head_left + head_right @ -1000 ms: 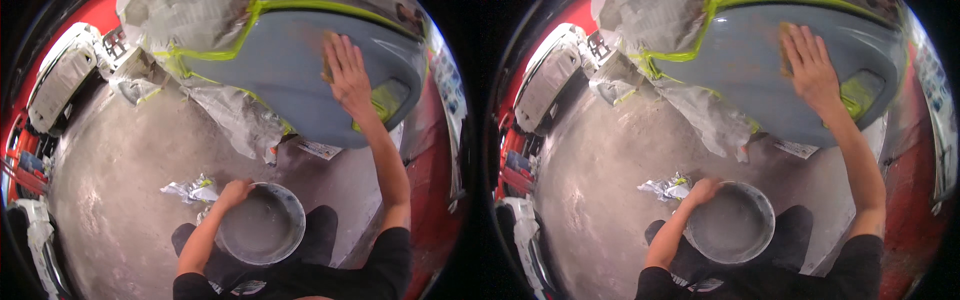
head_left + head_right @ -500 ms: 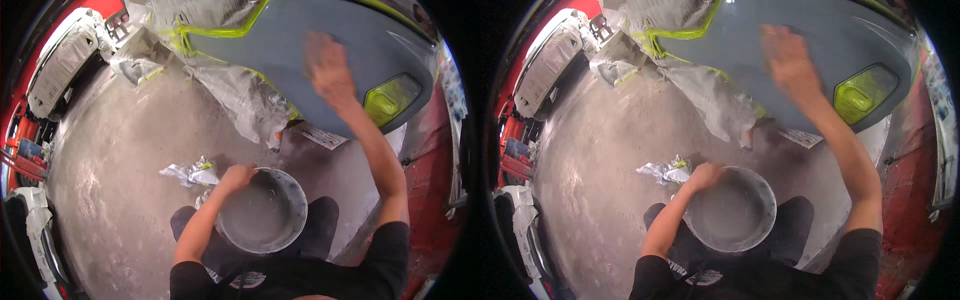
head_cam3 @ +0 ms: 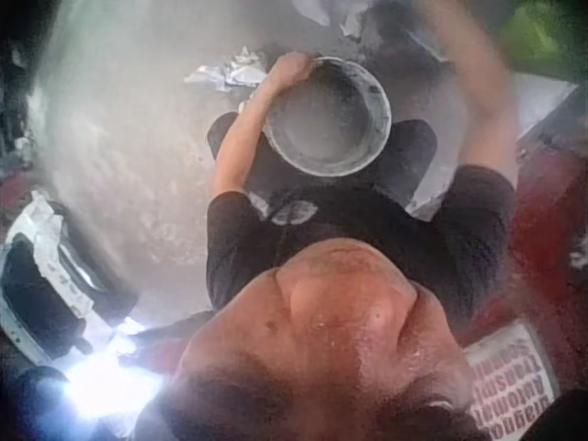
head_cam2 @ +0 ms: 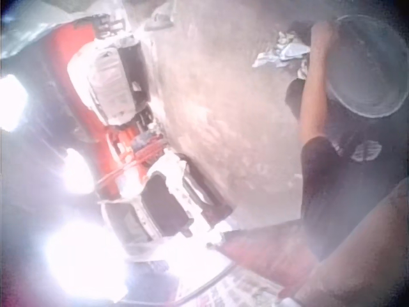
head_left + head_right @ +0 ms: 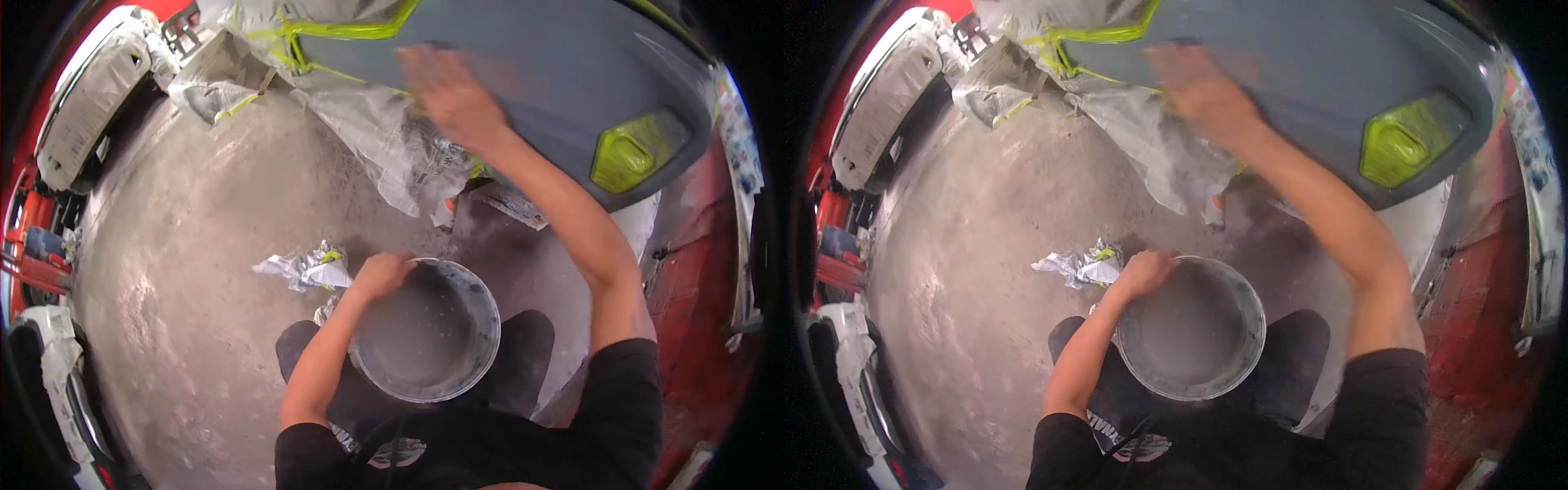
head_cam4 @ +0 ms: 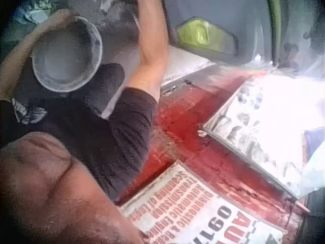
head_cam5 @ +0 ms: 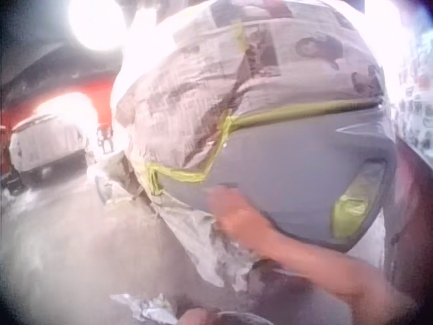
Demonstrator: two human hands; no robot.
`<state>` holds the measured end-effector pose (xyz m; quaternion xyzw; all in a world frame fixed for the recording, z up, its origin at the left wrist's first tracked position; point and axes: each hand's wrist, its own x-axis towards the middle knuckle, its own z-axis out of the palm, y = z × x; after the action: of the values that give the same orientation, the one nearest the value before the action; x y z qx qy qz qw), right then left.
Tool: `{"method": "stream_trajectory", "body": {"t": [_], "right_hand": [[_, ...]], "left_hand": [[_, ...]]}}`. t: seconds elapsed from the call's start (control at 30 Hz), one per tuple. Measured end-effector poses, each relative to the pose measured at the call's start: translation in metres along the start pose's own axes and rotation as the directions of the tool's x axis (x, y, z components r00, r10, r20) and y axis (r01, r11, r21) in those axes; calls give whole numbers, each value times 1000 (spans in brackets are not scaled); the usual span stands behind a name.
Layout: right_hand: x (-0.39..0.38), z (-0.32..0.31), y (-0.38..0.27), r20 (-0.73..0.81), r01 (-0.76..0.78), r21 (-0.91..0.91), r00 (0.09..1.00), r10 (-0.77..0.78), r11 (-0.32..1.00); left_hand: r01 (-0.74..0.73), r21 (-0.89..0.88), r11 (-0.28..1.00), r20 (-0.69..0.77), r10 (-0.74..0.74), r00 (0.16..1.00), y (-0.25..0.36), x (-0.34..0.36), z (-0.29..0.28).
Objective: The person wet-sands the body of a car by dipping a sanding block into a bucket of water and rubbing it across the surface.
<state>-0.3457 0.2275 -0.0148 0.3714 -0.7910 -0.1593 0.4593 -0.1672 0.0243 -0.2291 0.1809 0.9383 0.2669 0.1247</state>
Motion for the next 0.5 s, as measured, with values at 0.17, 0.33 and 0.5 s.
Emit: {"method": "stream_trajectory", "body": {"t": [0.17,0.33,0.5], "right_hand": [[-40,-15,29,0,-61,58,998,61,996],[-94,-32,34,6,-239,-183,970,244,954],[-14,-1,10,-6,-81,125,997,82,989]], "left_hand": [[-28,-27,999,-66,26,997,-16,-9,2],[-70,-37,997,-30,69,997,-12,-1,1],[-39,0,999,-33,39,999,-15,2,8]]}}
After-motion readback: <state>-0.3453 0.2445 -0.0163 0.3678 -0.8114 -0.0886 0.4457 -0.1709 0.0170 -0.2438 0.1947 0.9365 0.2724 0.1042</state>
